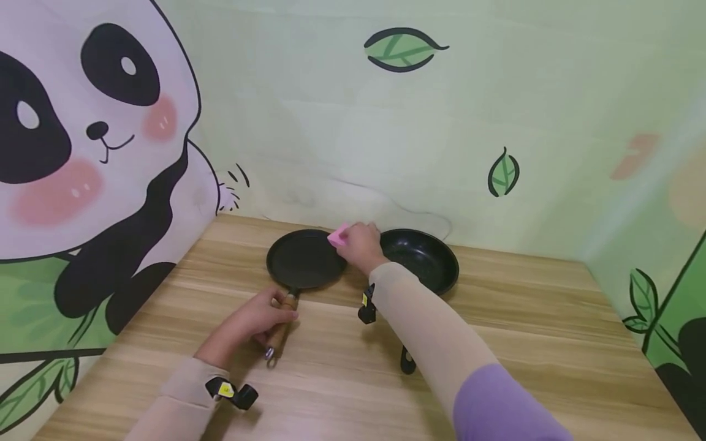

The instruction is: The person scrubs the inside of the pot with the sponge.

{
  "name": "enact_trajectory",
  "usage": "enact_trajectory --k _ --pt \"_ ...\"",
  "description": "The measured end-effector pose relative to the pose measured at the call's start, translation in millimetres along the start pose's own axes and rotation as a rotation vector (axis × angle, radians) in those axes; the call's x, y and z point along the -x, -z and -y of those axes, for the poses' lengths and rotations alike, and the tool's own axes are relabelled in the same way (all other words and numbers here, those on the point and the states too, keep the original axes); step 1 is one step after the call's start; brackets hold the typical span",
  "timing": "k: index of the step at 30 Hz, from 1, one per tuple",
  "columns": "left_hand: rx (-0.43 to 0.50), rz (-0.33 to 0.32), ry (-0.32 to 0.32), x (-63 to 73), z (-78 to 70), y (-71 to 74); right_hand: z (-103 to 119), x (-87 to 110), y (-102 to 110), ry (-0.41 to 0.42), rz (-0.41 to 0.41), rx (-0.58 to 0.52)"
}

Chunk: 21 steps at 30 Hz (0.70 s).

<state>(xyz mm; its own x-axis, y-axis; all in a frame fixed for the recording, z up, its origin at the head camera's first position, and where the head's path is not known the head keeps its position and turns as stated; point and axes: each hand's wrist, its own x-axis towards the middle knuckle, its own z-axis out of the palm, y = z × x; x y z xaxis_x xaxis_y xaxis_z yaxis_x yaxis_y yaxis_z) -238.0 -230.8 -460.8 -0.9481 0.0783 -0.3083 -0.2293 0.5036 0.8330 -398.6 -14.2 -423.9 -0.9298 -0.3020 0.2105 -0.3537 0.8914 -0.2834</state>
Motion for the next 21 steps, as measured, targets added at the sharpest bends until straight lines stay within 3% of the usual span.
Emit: enact_trajectory --k 10,16,21 --pt "0.024 -0.002 -0.003 1.5 0.8 -3.3 3 5.6 -5 0.038 0.024 -0.021" --pt "0.038 -0.009 -0.001 1.3 1.4 -3.0 2 5.4 -10 0.106 0.028 0.085" --pt "0.043 -0.008 -0.004 0.2 0.9 -1.8 0 1.8 -13 0.104 0.037 0.133"
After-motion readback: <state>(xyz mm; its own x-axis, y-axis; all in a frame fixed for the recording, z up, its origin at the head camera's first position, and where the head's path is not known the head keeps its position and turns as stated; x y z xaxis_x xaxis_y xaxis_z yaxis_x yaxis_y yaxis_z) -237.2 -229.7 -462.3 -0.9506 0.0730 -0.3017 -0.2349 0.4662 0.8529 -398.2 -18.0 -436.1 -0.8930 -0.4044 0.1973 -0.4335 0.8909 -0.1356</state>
